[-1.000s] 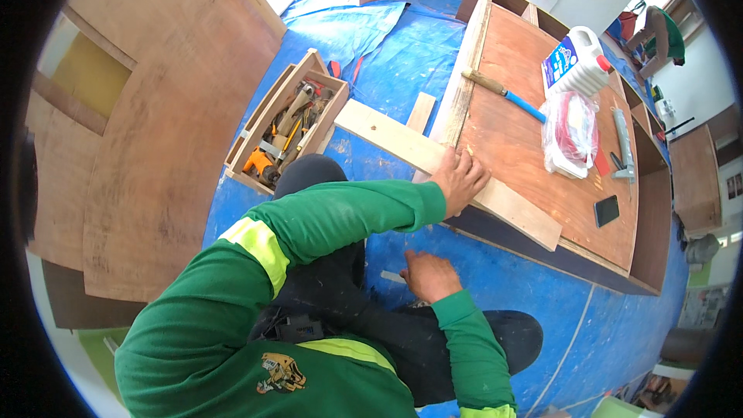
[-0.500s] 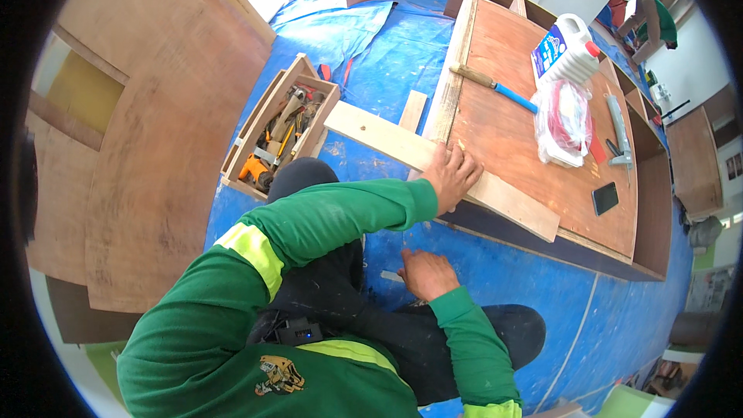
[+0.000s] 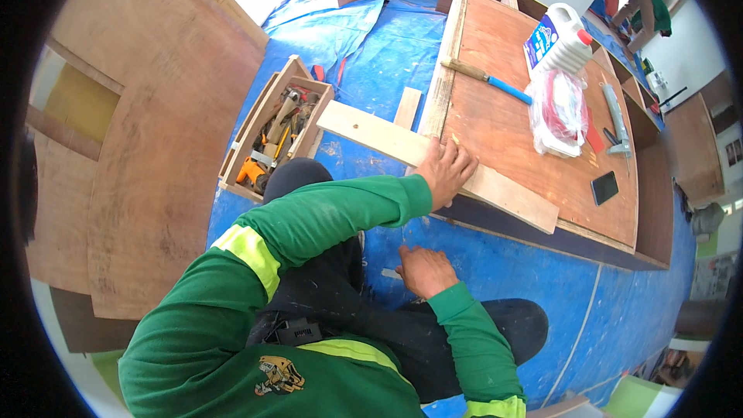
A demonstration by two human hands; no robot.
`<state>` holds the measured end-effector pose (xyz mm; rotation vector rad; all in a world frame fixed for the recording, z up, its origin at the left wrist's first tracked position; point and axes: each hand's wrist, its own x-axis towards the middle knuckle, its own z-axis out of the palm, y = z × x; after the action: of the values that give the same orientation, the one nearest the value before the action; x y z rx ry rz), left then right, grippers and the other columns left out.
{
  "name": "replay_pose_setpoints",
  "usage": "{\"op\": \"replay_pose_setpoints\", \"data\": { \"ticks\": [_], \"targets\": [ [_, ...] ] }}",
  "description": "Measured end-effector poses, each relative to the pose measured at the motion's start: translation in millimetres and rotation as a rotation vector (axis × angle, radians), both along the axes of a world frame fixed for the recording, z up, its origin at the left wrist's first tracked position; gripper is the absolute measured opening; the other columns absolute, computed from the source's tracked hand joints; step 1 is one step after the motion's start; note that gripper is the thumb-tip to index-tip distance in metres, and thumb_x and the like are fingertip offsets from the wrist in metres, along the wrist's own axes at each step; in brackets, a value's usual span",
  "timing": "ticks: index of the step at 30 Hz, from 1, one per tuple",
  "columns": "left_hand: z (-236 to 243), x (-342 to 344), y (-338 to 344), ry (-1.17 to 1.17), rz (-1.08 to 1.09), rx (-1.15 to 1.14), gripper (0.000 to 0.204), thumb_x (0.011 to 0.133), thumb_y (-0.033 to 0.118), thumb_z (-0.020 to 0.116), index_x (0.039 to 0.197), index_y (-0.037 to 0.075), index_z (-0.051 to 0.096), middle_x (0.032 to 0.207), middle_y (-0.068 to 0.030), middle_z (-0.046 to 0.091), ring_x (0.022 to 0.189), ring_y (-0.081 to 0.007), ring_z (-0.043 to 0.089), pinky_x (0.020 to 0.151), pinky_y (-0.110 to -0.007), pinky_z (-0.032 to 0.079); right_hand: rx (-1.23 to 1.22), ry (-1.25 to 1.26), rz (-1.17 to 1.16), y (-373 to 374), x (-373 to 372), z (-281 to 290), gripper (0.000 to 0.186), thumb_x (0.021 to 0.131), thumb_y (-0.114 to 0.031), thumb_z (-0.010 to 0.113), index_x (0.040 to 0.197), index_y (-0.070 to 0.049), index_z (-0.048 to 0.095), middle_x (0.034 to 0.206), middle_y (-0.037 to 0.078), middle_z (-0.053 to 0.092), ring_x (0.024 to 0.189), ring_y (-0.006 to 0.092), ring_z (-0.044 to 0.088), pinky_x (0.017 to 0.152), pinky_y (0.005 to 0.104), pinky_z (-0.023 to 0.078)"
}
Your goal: The person measures and marks a wooden plank with a tape measure, pencil, and square, then cuts the plank with a hand saw. The person continues to measure and mark the wood after cutting.
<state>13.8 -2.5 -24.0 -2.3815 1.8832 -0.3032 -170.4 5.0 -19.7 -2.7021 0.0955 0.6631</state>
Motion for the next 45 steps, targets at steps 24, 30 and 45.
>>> {"op": "replay_pose_setpoints", "data": {
  "ticks": [24,30,45],
  "targets": [
    [7.3,8.5,3.9,0.021,-0.087,-0.017,0.125,0.073,0.059,0.096,0.167,0.0,0.038,0.153,-0.0213,0.05,0.149,-0.0441,0.045,0.116,-0.07,0.041,0.082,0.016,-0.112,-1.7,7.9,-13.1,0.026,0.092,-0.015,0.07,0.115,-0.007,0.077,0.115,0.018,0.081,0.113,0.0378,0.078,0.094,0.0585,0.058],
    [9.4,7.4,1.2,0.013,-0.067,0.045,0.123,0.077,0.063,0.092,0.17,0.004,0.038,0.158,-0.0217,0.048,0.15,-0.0448,0.044,0.118,-0.071,0.039,0.047,-0.077,-0.098,-0.7,1.4,-25.1,0.025,0.095,-0.023,0.072,0.115,-0.007,0.074,0.106,0.019,0.079,0.106,0.0405,0.077,0.09,0.0574,0.057],
    [9.6,6.4,3.2,0.021,-0.089,-0.003,0.123,0.075,0.058,0.094,0.167,0.0,0.037,0.154,-0.0234,0.049,0.149,-0.0453,0.044,0.115,-0.069,0.041,0.047,-0.122,-0.098,-0.5,-1.2,-30.5,0.026,0.096,-0.026,0.074,0.115,-0.008,0.074,0.105,0.019,0.079,0.106,0.041,0.077,0.09,0.0582,0.057]
  ]
}}
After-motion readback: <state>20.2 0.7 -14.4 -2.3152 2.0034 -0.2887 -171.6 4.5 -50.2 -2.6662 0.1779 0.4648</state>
